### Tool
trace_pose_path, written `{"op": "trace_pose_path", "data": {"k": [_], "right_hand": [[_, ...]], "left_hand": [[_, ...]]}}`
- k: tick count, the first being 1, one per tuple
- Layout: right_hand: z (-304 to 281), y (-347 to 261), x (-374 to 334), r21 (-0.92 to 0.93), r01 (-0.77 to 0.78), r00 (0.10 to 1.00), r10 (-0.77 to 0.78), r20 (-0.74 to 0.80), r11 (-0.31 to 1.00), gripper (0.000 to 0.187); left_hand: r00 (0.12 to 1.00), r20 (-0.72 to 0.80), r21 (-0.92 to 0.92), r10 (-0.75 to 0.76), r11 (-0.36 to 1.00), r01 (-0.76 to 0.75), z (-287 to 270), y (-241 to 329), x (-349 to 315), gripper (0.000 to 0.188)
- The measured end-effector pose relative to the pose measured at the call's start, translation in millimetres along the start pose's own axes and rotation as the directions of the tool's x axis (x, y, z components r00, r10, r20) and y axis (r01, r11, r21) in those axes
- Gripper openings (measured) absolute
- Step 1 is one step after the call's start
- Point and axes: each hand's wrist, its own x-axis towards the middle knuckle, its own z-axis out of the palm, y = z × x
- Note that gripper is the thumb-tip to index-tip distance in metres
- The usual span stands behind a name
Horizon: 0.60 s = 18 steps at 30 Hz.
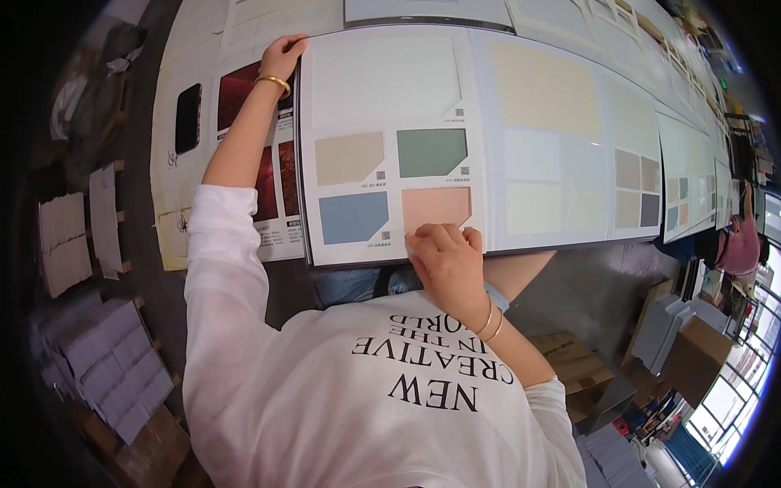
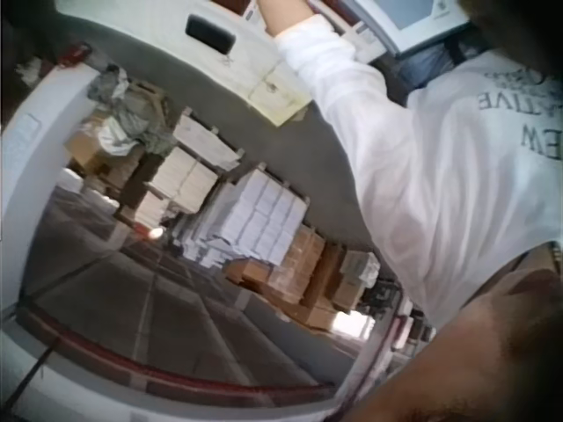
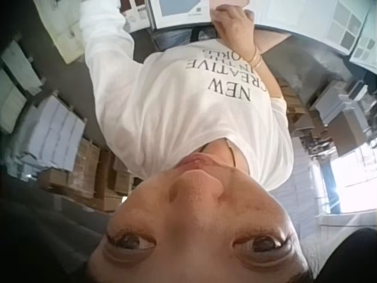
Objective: Flipping through color sample books and using a paper frame to isolate and inspect specific color swatches.
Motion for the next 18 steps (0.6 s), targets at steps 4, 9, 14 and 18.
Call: {"op": "trace_pose_path", "data": {"k": [4, 9, 14, 18], "right_hand": [[-20.3, -7.4, 15.6, -0.035, -0.008, 0.999, 0.007, -0.034, 0.999, 0.057], [-25.4, 13.9, 80.2, -0.089, 0.096, 0.993, -0.101, -0.056, 0.991, 0.074], [25.2, 30.2, 187.0, -0.135, 0.079, 0.996, -0.086, -0.041, 0.988, 0.077], [64.1, 31.9, 255.5, -0.258, 0.063, 0.991, -0.09, -0.094, 0.964, 0.084]], "left_hand": [[0.995, -0.022, -0.094, -0.095, 0.991, 0.093, 0.6, 18.1, -16.4, 0.034], [0.996, 0.026, -0.277, -0.081, 0.957, 0.085, -4.9, 37.9, -35.4, 0.036], [0.995, -0.052, -0.109, -0.08, 0.991, 0.074, 3.0, 19.3, -26.5, 0.03], [0.992, -0.086, -0.08, -0.096, 0.993, 0.089, 5.8, 31.2, -30.5, 0.028]]}}
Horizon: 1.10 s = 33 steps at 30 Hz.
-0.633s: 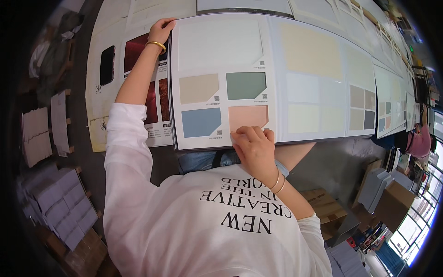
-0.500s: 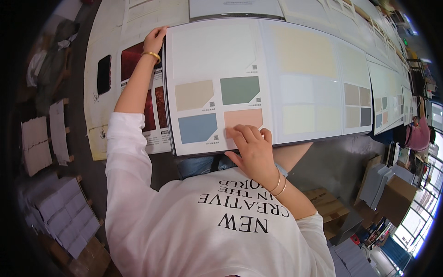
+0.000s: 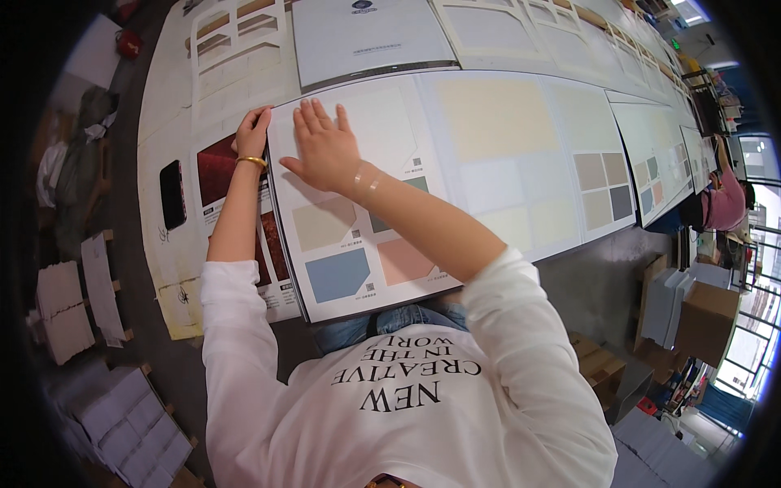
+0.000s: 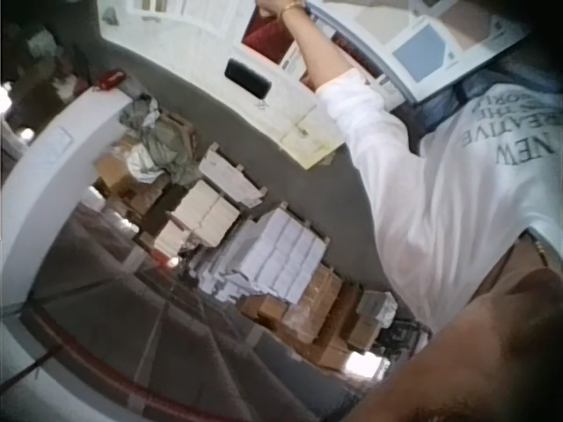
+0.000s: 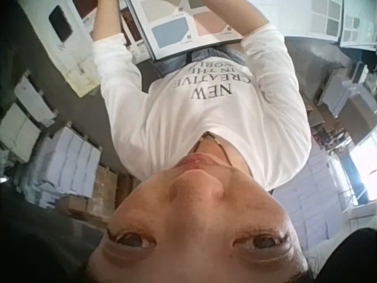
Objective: Flipping through color sample books and using a paper frame to isolate and inspect specific color swatches.
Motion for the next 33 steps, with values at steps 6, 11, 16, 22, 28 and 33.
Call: {"op": "trace_pose_path", "data": {"k": [6, 11, 16, 22, 28, 33], "right_hand": [[10.1, 21.9, 10.0, -0.033, -0.021, 0.993, 0.024, 0.113, 0.999, 0.09], [-5.6, 82.3, -3.8, -0.093, -0.088, 0.988, 0.098, 0.117, 0.992, 0.093], [-26.2, 140.0, -16.2, -0.161, -0.099, 0.988, 0.117, 0.101, 0.982, 0.087], [-16.1, 157.7, -21.7, -0.146, -0.048, 0.998, 0.042, -0.044, 0.988, 0.08], [-21.6, 154.9, -53.2, -0.212, -0.199, 0.974, 0.168, -0.153, 0.957, 0.077], [-22.8, 118.5, -88.0, -0.271, -0.143, 0.989, 0.148, -0.003, 0.952, 0.087]], "left_hand": [[1.0, -0.014, 0.131, -0.006, 0.991, 0.008, -1.9, -5.3, 3.4, 0.034], [0.998, -0.062, 0.168, -0.007, 0.986, 0.017, 0.1, -16.2, 8.2, 0.037], [0.997, -0.066, 0.137, 0.028, 0.99, -0.019, 2.2, -34.2, 17.1, 0.036], [0.997, -0.052, 0.13, 0.059, 0.99, -0.052, 5.4, -41.0, 26.3, 0.036], [0.992, -0.115, 0.229, 0.056, 0.973, -0.029, 4.3, -29.7, 17.9, 0.04], [0.992, -0.124, 0.24, 0.009, 0.971, 0.021, 6.4, -16.1, 12.0, 0.039]]}}
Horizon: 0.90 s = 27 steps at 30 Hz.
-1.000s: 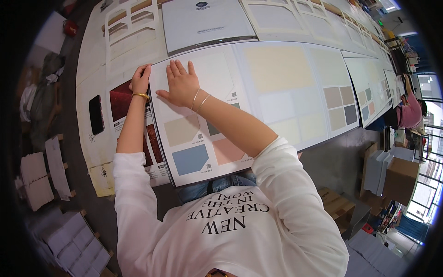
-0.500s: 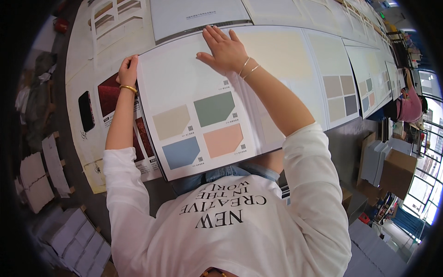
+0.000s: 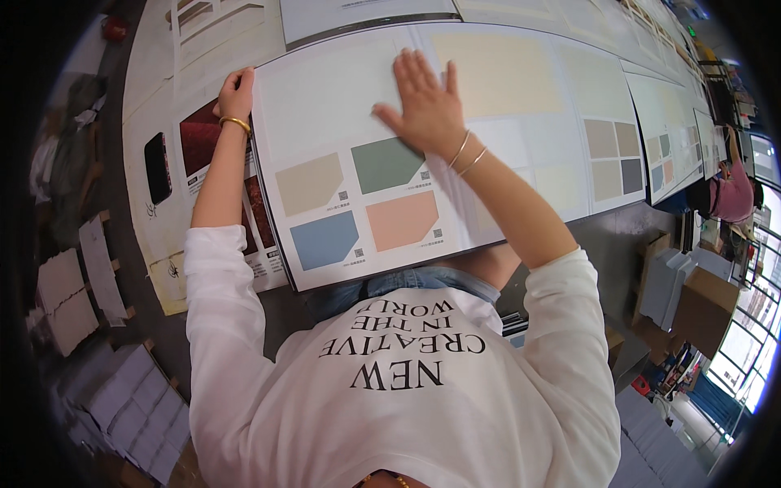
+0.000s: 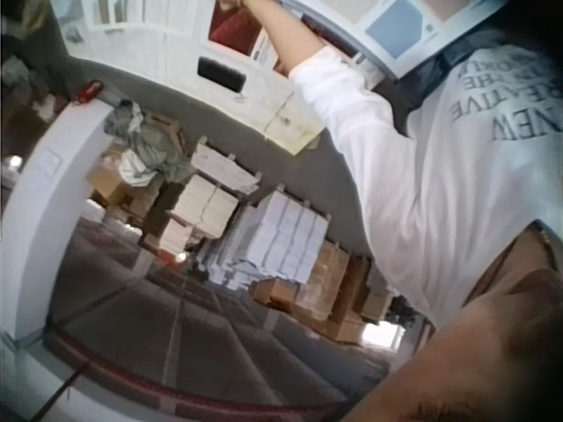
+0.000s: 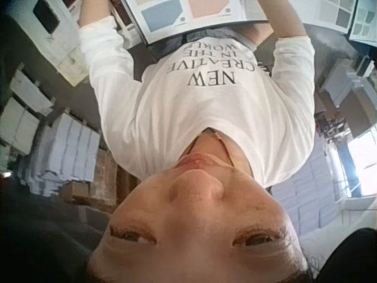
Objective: Flipping through color sample books and using a paper frame to isolate and inspect specific color swatches.
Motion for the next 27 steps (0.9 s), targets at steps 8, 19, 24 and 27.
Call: {"op": "trace_pose_path", "data": {"k": [8, 19, 24, 27], "right_hand": [[-7.1, -195.4, -15.0, 0.323, 0.293, 0.951, -0.309, -0.001, 0.9, 0.094], [2.6, -35.4, 7.1, 0.182, 0.078, 0.997, -0.071, -0.044, 0.98, 0.08], [11.1, 38.0, 53.8, 0.074, 0.033, 0.991, -0.023, -0.13, 0.997, 0.073], [-13.3, 36.2, 70.3, 0.188, -0.007, 1.0, 0.006, 0.007, 0.982, 0.065]], "left_hand": [[0.999, 0.018, 0.019, 0.043, 0.999, -0.043, 1.6, 0.4, 2.9, 0.039], [0.998, 0.035, 0.001, 0.051, 0.999, -0.051, 0.1, -26.0, 14.4, 0.041], [0.996, 0.06, -0.039, 0.066, 0.997, -0.064, 6.5, -31.8, 19.7, 0.041], [0.998, 0.043, -0.006, 0.048, 0.999, -0.048, 3.3, -28.2, 17.0, 0.041]]}}
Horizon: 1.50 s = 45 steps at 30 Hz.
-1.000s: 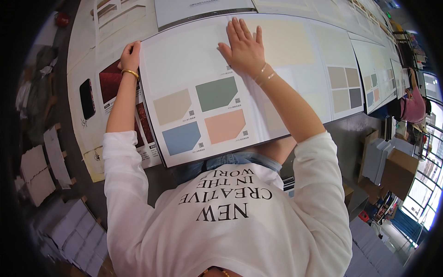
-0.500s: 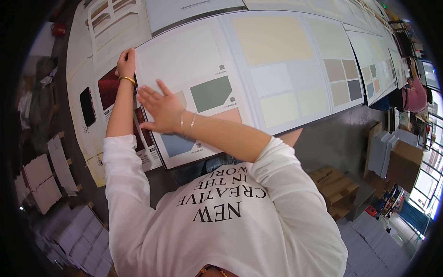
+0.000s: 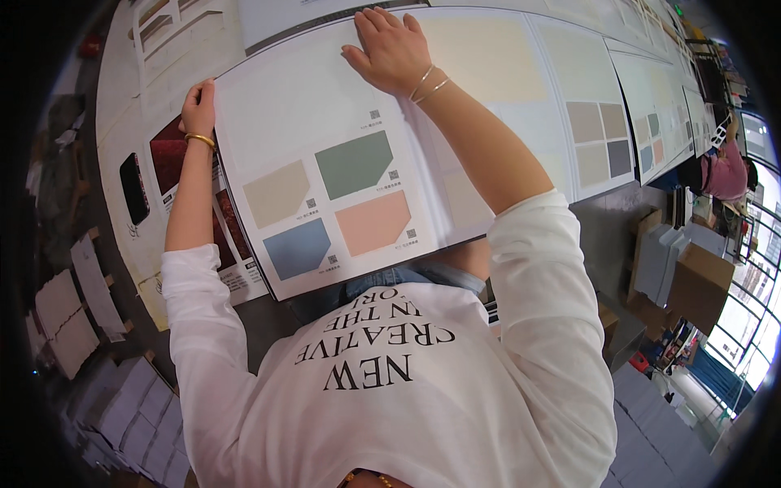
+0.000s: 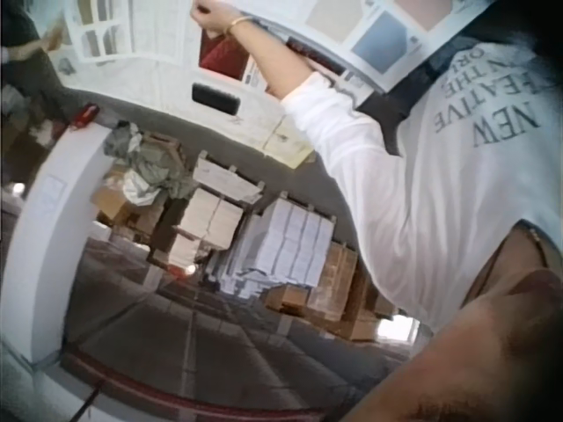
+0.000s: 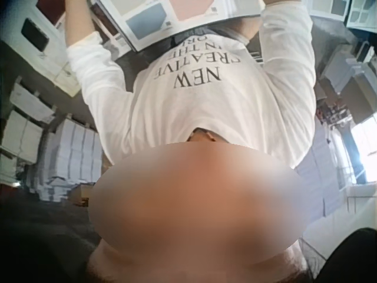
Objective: Flipping through color sample books and using a paper frame to isolate and inspect specific color swatches.
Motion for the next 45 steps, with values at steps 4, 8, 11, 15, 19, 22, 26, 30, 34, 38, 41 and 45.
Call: {"op": "trace_pose_path", "data": {"k": [4, 8, 11, 15, 19, 22, 26, 30, 34, 38, 41, 45], "right_hand": [[3.7, 0.2, -2.5, 0.075, 0.053, 0.993, -0.045, -0.107, 0.996, 0.052], [24.6, -5.1, -41.8, -0.071, 0.104, 0.979, -0.115, -0.171, 0.992, 0.063], [0.8, -27.4, -108.3, -0.111, 0.196, 0.976, -0.204, -0.073, 0.974, 0.062], [-31.6, -49.6, -191.2, -0.005, 0.148, 0.98, -0.146, 0.132, 0.989, 0.066], [-48.1, -51.6, -251.2, 0.038, 0.092, 0.963, -0.098, 0.249, 0.995, 0.068], [-54.4, -47.0, -276.8, 0.039, 0.1, 0.953, -0.107, 0.284, 0.994, 0.07], [-56.0, -52.7, -289.1, 0.023, 0.082, 0.954, -0.085, 0.289, 0.996, 0.076], [-54.9, -63.0, -285.6, 0.091, 0.041, 0.967, -0.063, 0.249, 0.995, 0.081], [-56.4, -57.2, -250.5, 0.015, 0.099, 0.96, -0.1, 0.262, 0.995, 0.085], [-33.6, -53.2, -226.0, -0.003, 0.114, 0.985, -0.113, 0.128, 0.993, 0.088], [-35.4, -63.7, -226.5, 0.014, 0.11, 0.982, -0.111, 0.151, 0.994, 0.093], [-27.2, -109.3, -223.2, 0.133, 0.171, 0.953, -0.198, 0.231, 0.976, 0.098]], "left_hand": [[1.0, -0.008, -0.027, 0.012, 1.0, -0.013, 1.1, -4.6, 4.2, 0.041], [1.0, -0.026, 0.035, -0.015, 0.999, 0.016, -4.1, 8.6, -0.6, 0.042], [0.999, -0.033, 0.049, -0.029, 0.998, 0.031, -5.3, 11.9, 0.5, 0.043], [0.999, -0.012, 0.017, -0.03, 0.999, 0.03, -4.2, 2.0, 9.6, 0.045], [0.999, 0.002, -0.015, -0.054, 0.998, 0.054, -2.4, -8.6, 17.5, 0.045], [0.999, -0.007, 0.005, -0.047, 0.999, 0.047, -2.4, -6.5, 17.1, 0.045], [0.999, -0.015, 0.021, -0.046, 0.999, 0.046, -1.2, 8.0, 8.6, 0.046], [0.999, -0.032, 0.011, -0.021, 1.0, 0.021, -3.8, -3.5, 13.3, 0.046], [0.999, -0.027, 0.025, -0.03, 0.999, 0.031, -4.6, 5.1, 9.0, 0.046], [0.998, -0.035, 0.006, -0.044, 0.999, 0.045, -0.8, 9.3, 10.6, 0.047], [0.999, -0.023, 0.056, -0.047, 0.997, 0.048, -7.0, 12.7, 7.4, 0.049], [0.999, -0.028, 0.037, -0.035, 0.999, 0.036, -6.5, 22.5, -2.8, 0.048]]}}
